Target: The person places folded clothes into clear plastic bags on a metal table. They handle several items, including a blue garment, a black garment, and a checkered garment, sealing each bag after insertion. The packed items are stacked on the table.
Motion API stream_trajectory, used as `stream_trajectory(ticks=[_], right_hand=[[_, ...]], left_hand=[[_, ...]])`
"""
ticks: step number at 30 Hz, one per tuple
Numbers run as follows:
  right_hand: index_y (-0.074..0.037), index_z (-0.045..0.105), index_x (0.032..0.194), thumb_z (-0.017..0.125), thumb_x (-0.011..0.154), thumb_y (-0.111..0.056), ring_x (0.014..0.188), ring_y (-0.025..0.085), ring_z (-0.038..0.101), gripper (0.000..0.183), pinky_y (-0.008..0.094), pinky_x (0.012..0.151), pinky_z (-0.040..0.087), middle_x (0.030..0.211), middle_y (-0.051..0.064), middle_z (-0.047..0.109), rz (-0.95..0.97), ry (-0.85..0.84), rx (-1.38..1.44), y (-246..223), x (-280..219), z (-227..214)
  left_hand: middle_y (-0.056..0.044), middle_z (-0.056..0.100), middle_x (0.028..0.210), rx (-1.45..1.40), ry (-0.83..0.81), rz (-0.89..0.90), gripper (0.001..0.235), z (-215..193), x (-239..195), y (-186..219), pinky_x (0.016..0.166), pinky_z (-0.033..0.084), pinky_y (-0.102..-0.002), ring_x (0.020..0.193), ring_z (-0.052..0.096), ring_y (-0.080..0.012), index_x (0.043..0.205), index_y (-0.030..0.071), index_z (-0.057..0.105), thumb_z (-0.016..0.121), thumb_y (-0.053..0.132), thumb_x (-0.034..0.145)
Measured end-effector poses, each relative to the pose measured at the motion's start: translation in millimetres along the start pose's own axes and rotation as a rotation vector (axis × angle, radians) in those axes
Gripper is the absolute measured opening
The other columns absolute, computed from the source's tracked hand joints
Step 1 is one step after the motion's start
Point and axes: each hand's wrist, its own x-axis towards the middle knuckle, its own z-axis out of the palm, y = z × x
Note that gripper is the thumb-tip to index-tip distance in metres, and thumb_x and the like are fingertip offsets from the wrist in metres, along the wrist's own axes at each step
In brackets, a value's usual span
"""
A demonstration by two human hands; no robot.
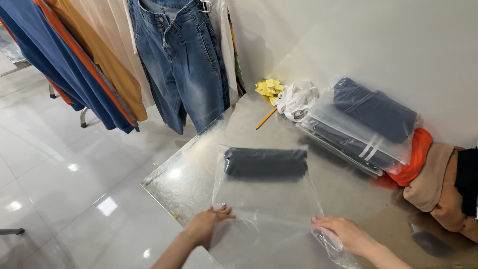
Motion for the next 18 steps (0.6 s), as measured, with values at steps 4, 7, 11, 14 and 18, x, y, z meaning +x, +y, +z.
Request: stream_trajectory(ticks=[4,7,11,14,18], right_hand=[[-0.010,0.090,0.078,0.092,0.086,-0.027,0.081,0.003,0.065,0.019,0.019,0.080,0.048,0.081,-0.008,0.080,0.439,-0.363,0.705,-64.7,-28.9,-47.8],[0.001,0.075,0.086,0.061,0.102,-0.035,0.070,0.024,0.080,0.042,0.030,0.067,0.059,0.081,0.018,0.086,0.509,-0.504,1.174,-27.6,-52.2,-25.9],[0.001,0.058,0.076,0.059,0.100,-0.043,0.055,0.032,0.074,0.050,0.031,0.051,0.043,0.063,0.029,0.077,0.581,-0.239,1.330,2.2,-68.3,43.4],[0.000,0.061,0.080,0.063,0.101,-0.043,0.044,0.027,0.062,0.047,0.030,0.042,0.029,0.055,0.025,0.071,0.631,-0.007,1.230,6.6,-76.6,87.4],[-0.004,0.056,0.070,0.070,0.099,-0.044,0.045,0.019,0.049,0.051,0.031,0.050,0.039,0.055,0.015,0.065,0.769,0.162,0.992,-16.6,-88.9,105.8]], left_hand=[[0.005,0.081,0.106,-0.727,-0.196,-0.354,0.054,-90.7,-58.4,49.0,0.090,0.059,-0.023,0.092,0.072,-0.0068,0.123,0.024,0.082,0.047,0.061,0.103],[0.008,0.082,0.122,-0.809,-0.409,-0.291,0.063,-117.4,-84.4,65.5,0.086,0.050,-0.022,0.116,0.076,-0.0032,0.122,0.021,0.079,0.035,0.063,0.104],[-0.004,0.083,0.104,-1.045,-0.579,-0.329,0.072,-50.7,-77.6,37.8,0.073,0.056,-0.019,0.079,0.075,-0.0074,0.121,0.018,0.081,0.032,0.069,0.107],[0.002,0.069,0.073,-0.901,-0.432,-0.368,0.074,-27.8,-80.7,47.4,0.067,0.049,-0.016,0.064,0.061,-0.0070,0.105,0.021,0.089,0.035,0.071,0.103],[0.013,0.083,0.089,-0.839,-0.299,-0.786,0.054,-10.4,-88.6,62.6,0.092,0.045,-0.015,0.089,0.073,-0.0002,0.088,0.026,0.086,0.059,0.072,0.093]])
